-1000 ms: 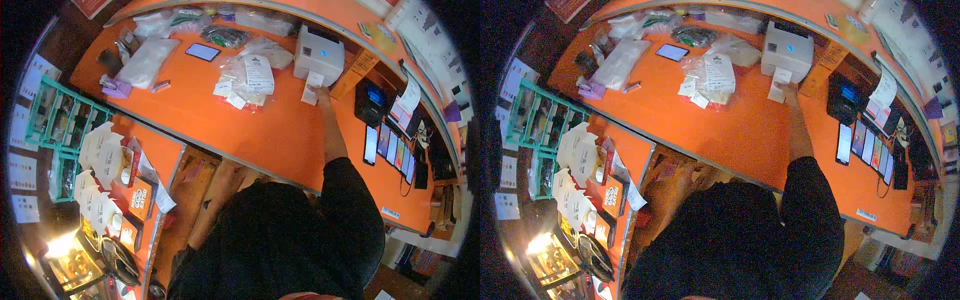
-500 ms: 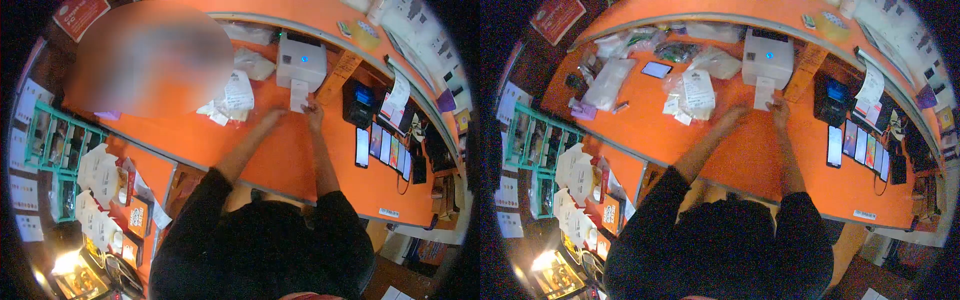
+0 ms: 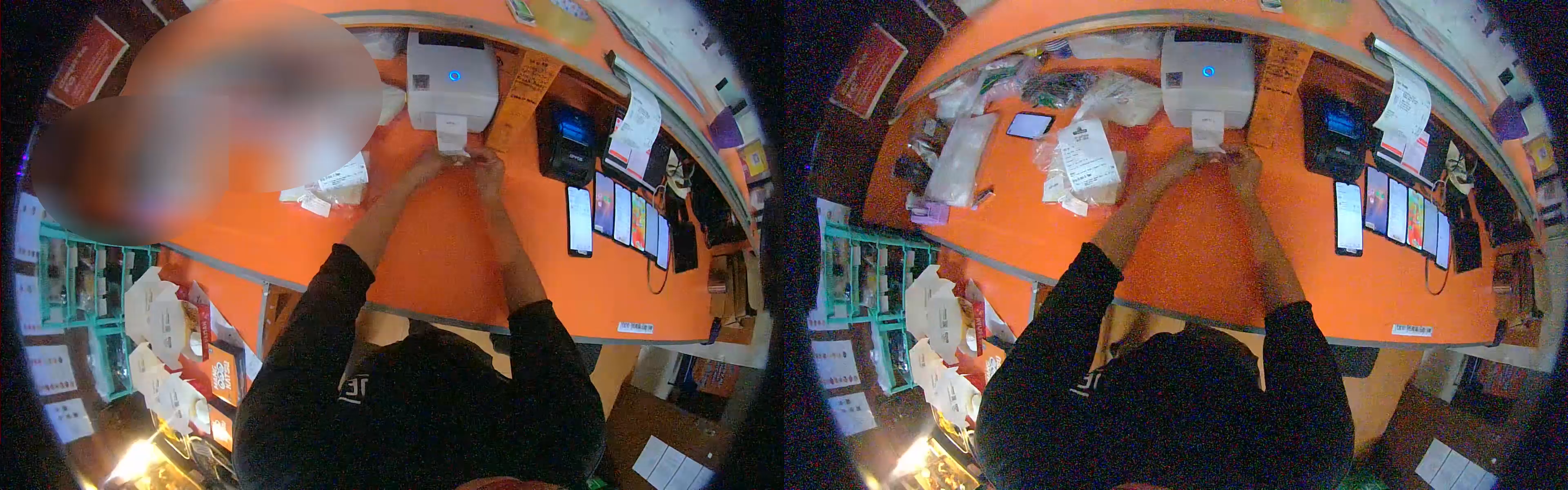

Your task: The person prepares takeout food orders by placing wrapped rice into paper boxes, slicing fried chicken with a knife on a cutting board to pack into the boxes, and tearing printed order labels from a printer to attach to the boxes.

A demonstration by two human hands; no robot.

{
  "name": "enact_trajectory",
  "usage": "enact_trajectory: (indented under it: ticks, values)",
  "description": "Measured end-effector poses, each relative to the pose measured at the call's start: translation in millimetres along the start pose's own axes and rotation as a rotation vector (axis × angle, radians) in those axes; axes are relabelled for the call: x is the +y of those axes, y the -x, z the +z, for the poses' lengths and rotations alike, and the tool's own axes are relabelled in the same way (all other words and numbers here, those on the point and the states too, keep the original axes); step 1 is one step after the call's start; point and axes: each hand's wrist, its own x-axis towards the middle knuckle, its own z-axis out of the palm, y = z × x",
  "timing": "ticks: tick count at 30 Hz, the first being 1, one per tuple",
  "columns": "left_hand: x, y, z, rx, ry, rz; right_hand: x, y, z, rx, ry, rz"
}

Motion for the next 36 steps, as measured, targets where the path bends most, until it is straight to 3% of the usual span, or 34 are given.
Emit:
enact_trajectory:
  ticks: [3,5,6,7,9,10,11,12,13,15,16,18,20,22,24,25,27,28,30,32,34,36]
  values:
    - [-8.7,-5.3,-4.0,-0.004,0.060,0.156,-0.6,2.1,2.8,0.037,0.166,-0.024]
    - [-16.5,-8.6,-8.6,0.057,-0.291,0.192,5.2,2.5,0.6,0.031,0.100,0.041]
    - [-12.3,-5.2,-7.7,0.057,-0.293,0.191,6.0,2.5,0.5,0.024,0.037,0.105]
    - [-8.9,-0.8,-5.1,0.064,-0.168,0.197,7.0,3.6,1.2,0.025,0.036,0.106]
    - [-3.9,5.2,-5.6,0.069,-0.042,0.205,6.0,15.5,1.3,0.013,-0.271,-0.008]
    - [-2.1,9.9,-12.7,-0.033,0.041,0.124,3.5,23.6,1.2,0.006,-0.373,-0.047]
    - [0.2,13.9,-19.6,-0.136,0.123,0.044,0.0,40.0,0.0,0.012,-0.612,0.254]
    - [9.0,19.7,-23.8,-0.136,0.121,0.045,-8.0,51.3,-2.5,0.004,-0.729,0.404]
    - [21.4,26.0,-27.4,-0.106,0.345,-0.070,-15.4,62.7,-5.0,0.016,-0.846,0.558]
    - [26.8,21.2,-27.4,-0.073,0.575,-0.188,-38.3,72.6,-12.8,-0.359,0.119,-0.177]
    - [23.1,7.7,-21.8,-0.017,0.534,-0.144,-34.1,67.2,-17.1,-0.363,0.122,-0.172]
    - [14.7,-7.4,-8.7,0.039,0.500,-0.102,-19.3,36.3,-33.6,-0.270,-0.511,0.355]
    - [7.4,-18.0,-0.2,0.194,0.193,0.007,-5.3,-4.7,-47.2,-0.404,-0.452,0.399]
    - [-1.2,-27.9,4.7,0.262,0.103,0.056,1.1,-28.9,-40.2,-0.535,-0.393,0.439]
    - [-11.7,-34.7,7.9,0.234,0.198,0.051,5.3,-32.1,-13.2,-0.070,0.432,-0.080]
    - [-17.2,-37.6,8.5,0.219,0.252,0.046,3.1,-33.6,-6.6,-0.073,0.432,-0.079]
    - [-28.7,-44.0,5.2,0.194,0.355,0.030,-2.5,-37.9,2.9,0.035,0.391,-0.414]
    - [-35.9,-48.8,2.8,0.185,0.396,0.025,-6.3,-36.7,5.6,0.029,0.388,-0.412]
    - [-53.4,-61.7,-1.5,0.151,0.479,0.022,-13.7,-31.2,8.3,-0.064,0.609,-0.117]
    - [-75.1,-77.9,-3.8,0.105,0.411,0.004,-17.5,-32.8,8.1,-0.079,0.611,-0.031]
    - [-46.1,-60.6,3.7,0.185,0.372,0.002,-5.4,-35.0,9.2,-0.092,0.616,0.057]
    - [-28.6,-46.8,10.1,0.263,0.332,0.001,21.5,-37.1,14.6,-0.009,-0.142,0.015]
